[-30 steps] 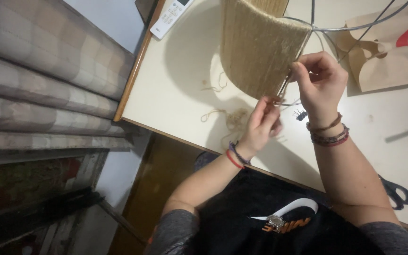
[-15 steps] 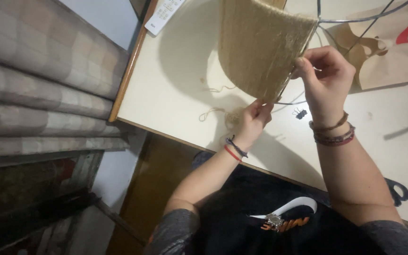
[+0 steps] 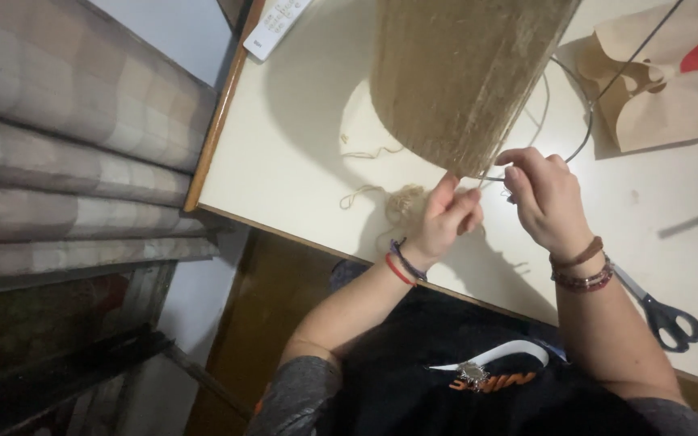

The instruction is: Wrapping twine around a wire lampshade frame to create a decorative cover.

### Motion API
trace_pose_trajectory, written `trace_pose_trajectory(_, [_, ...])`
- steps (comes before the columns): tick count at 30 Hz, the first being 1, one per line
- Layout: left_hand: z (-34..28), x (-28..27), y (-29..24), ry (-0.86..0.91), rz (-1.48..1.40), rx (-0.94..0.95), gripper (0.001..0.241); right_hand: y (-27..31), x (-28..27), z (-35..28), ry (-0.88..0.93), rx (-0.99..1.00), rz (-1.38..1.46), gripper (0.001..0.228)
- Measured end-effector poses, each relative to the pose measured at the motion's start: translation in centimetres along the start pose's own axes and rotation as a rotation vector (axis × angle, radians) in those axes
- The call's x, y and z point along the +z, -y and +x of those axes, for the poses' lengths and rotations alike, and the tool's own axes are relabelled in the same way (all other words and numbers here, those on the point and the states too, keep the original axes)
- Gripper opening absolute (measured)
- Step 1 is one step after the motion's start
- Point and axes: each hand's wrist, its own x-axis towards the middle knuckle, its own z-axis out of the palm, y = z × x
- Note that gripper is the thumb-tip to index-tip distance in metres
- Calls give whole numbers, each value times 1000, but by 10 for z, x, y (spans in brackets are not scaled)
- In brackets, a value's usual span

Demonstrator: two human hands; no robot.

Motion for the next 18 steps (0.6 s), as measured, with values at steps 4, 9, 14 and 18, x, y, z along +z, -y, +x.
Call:
trace_pose_trajectory(4, [11,13,-15,-17,58,43,10,-5,1,0,-17,3,23,23])
trace_pose_trajectory(9, [16,20,-46,-37,379,62,44,-4,-1,1,-57,-46,37,18])
trace_pose_trajectory(14, [12,6,-28,-27,517,53,46,-10,-2,2,-60,-55,59,14])
trace_pose_trajectory(18, [11,-1,-23,1,548,53,47,5,-12,7,-43,-83,112,8])
